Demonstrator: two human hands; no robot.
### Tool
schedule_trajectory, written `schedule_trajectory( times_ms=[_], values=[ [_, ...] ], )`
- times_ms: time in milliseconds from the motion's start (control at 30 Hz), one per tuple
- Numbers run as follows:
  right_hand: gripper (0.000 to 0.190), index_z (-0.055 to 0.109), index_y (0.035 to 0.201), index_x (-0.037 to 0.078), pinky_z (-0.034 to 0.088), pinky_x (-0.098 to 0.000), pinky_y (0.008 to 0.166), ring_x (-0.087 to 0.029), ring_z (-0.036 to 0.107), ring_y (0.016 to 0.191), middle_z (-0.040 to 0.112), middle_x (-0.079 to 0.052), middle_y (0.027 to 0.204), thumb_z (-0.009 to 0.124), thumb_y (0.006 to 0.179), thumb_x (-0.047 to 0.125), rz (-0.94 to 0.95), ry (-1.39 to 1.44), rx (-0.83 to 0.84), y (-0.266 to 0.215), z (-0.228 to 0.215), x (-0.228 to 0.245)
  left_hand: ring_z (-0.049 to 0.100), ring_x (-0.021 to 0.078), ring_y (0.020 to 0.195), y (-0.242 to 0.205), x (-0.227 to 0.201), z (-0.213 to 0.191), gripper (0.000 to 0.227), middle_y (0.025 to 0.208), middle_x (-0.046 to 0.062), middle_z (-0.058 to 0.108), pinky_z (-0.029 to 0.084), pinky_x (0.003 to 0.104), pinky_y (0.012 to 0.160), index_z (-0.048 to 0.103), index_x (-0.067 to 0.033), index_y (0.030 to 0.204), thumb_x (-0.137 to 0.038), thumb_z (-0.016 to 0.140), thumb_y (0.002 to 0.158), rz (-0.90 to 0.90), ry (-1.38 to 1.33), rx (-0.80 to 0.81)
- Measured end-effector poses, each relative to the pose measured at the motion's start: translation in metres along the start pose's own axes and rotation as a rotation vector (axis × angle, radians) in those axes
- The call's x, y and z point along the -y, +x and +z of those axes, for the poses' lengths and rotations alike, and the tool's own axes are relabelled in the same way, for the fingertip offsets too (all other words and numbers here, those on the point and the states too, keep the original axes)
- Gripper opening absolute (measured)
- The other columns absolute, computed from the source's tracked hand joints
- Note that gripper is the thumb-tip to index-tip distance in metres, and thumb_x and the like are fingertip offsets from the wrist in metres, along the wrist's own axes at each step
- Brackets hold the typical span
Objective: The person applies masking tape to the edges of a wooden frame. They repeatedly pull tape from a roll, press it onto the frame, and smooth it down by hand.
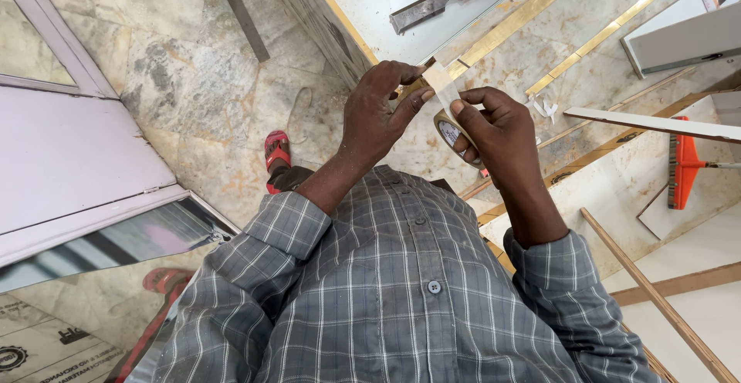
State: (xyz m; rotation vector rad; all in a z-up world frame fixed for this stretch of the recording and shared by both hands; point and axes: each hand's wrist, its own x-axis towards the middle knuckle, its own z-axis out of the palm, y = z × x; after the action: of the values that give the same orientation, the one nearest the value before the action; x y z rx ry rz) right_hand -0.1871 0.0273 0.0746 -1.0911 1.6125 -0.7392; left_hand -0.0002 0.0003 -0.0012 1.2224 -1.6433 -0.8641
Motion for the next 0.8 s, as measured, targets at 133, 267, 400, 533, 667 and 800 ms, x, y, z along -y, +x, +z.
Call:
schedule_trajectory(
  times_ms=[133, 267, 400, 533, 667, 800],
  values=[
    [0.023, 0.072, 0.111, 0.005, 0.041, -0.0204, 0.042, -0.005, 0.055, 0.047, 0.066, -0.004, 0.063, 0.068, 0.100, 0.025, -0.021, 0.024, 0.018, 0.005, 0.003, -0.003, 0.070, 0.0181, 0.103, 0.000, 0.000, 0.000, 0.035, 0.106, 0.004, 0.069, 0.060, 0.035, 0.079, 0.068, -0.0110, 0.118, -0.041, 0.072, 0.099, -0.012, -0.022, 0.000],
    [0.024, 0.071, 0.111, 0.005, 0.039, -0.0211, 0.041, -0.006, 0.056, 0.046, 0.066, -0.004, 0.063, 0.068, 0.100, 0.025, -0.006, 0.023, 0.023, 0.010, 0.005, -0.005, 0.070, 0.0183, 0.101, 0.002, 0.000, -0.001, 0.034, 0.103, 0.004, 0.070, 0.059, 0.035, 0.077, 0.068, -0.0095, 0.115, -0.039, 0.074, 0.099, -0.004, -0.026, 0.007],
    [0.025, 0.071, 0.112, 0.005, 0.039, -0.0215, 0.041, -0.006, 0.056, 0.046, 0.066, -0.004, 0.063, 0.067, 0.100, 0.026, -0.006, 0.014, 0.020, 0.012, 0.007, -0.006, 0.071, 0.0183, 0.102, 0.003, 0.001, -0.002, 0.033, 0.103, 0.004, 0.070, 0.059, 0.035, 0.078, 0.068, -0.0085, 0.114, -0.037, 0.074, 0.099, -0.003, -0.076, 0.005],
    [0.026, 0.071, 0.113, 0.004, 0.041, -0.0219, 0.042, -0.007, 0.057, 0.047, 0.066, -0.005, 0.063, 0.067, 0.101, 0.027, -0.032, 0.011, 0.018, 0.015, 0.009, -0.008, 0.071, 0.0182, 0.101, 0.003, 0.000, -0.002, 0.032, 0.103, 0.004, 0.070, 0.059, 0.034, 0.078, 0.068, -0.0090, 0.113, -0.036, 0.074, 0.099, -0.020, -0.077, 0.013],
    [0.025, 0.071, 0.112, 0.004, 0.042, -0.0222, 0.042, -0.007, 0.056, 0.047, 0.066, -0.005, 0.064, 0.067, 0.100, 0.026, -0.031, 0.014, 0.013, 0.016, 0.011, -0.009, 0.072, 0.0180, 0.100, 0.004, -0.001, -0.003, 0.026, 0.104, 0.005, 0.070, 0.060, 0.033, 0.078, 0.068, -0.0087, 0.113, -0.031, 0.071, 0.101, -0.012, -0.108, 0.016],
    [0.024, 0.071, 0.110, 0.004, 0.043, -0.0219, 0.043, -0.007, 0.057, 0.047, 0.067, -0.005, 0.064, 0.068, 0.100, 0.025, -0.051, 0.014, 0.013, 0.018, 0.011, -0.010, 0.073, 0.0159, 0.095, 0.009, -0.001, -0.008, 0.019, 0.103, 0.003, 0.074, 0.059, 0.032, 0.077, 0.069, -0.0080, 0.110, -0.026, 0.066, 0.105, -0.046, -0.165, 0.037]
  ],
)
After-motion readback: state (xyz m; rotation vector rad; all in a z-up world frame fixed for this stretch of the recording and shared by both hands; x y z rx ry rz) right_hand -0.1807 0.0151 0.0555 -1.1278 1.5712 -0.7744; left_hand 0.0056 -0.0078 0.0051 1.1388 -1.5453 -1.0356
